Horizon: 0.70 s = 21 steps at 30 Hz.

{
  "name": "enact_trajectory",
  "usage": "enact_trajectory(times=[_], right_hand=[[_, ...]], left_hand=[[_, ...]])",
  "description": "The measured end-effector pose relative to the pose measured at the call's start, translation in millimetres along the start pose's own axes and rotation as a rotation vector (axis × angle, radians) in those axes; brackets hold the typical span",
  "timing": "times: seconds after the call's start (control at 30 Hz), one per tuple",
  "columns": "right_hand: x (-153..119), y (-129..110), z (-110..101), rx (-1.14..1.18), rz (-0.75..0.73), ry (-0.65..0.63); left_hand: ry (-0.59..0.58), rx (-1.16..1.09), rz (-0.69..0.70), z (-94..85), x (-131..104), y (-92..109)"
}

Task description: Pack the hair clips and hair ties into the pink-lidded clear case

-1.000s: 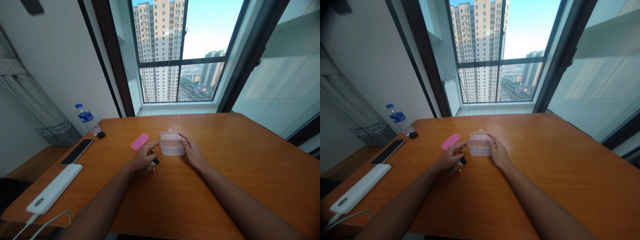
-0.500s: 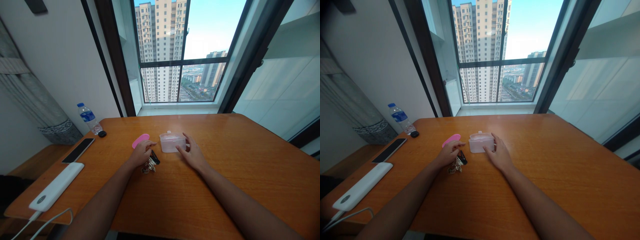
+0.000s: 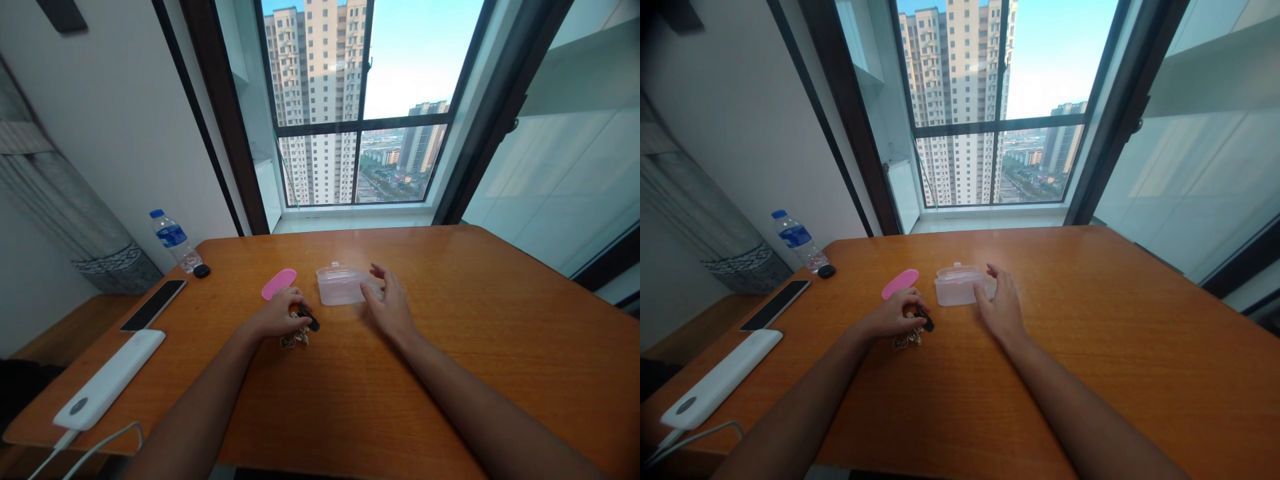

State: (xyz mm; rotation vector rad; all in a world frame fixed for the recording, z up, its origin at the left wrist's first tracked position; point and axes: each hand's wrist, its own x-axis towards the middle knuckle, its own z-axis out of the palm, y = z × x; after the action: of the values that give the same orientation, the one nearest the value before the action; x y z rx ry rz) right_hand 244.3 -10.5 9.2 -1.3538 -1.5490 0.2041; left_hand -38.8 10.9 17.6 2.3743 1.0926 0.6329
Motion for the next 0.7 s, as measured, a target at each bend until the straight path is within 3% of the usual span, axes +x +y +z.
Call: enact_trajectory(times=[0.17, 0.53, 0.7], right_hand=[[-0.5, -1.6, -0.4, 0.013, -0.014, -0.004], [-0.9, -8.7, -4.3, 0.008, -0.07, 0.011], [-1.6, -21.6, -10.4, 0.012, -0.175, 0.051]], left_hand=[[-0.03, -0.072, 0.003, 2.1, 0.8, 4.2], [-0.038, -0.442, -0.127, 11.0, 2.8, 4.5], [0.029, -0.655, -0.184, 16.9, 4.3, 0.4]])
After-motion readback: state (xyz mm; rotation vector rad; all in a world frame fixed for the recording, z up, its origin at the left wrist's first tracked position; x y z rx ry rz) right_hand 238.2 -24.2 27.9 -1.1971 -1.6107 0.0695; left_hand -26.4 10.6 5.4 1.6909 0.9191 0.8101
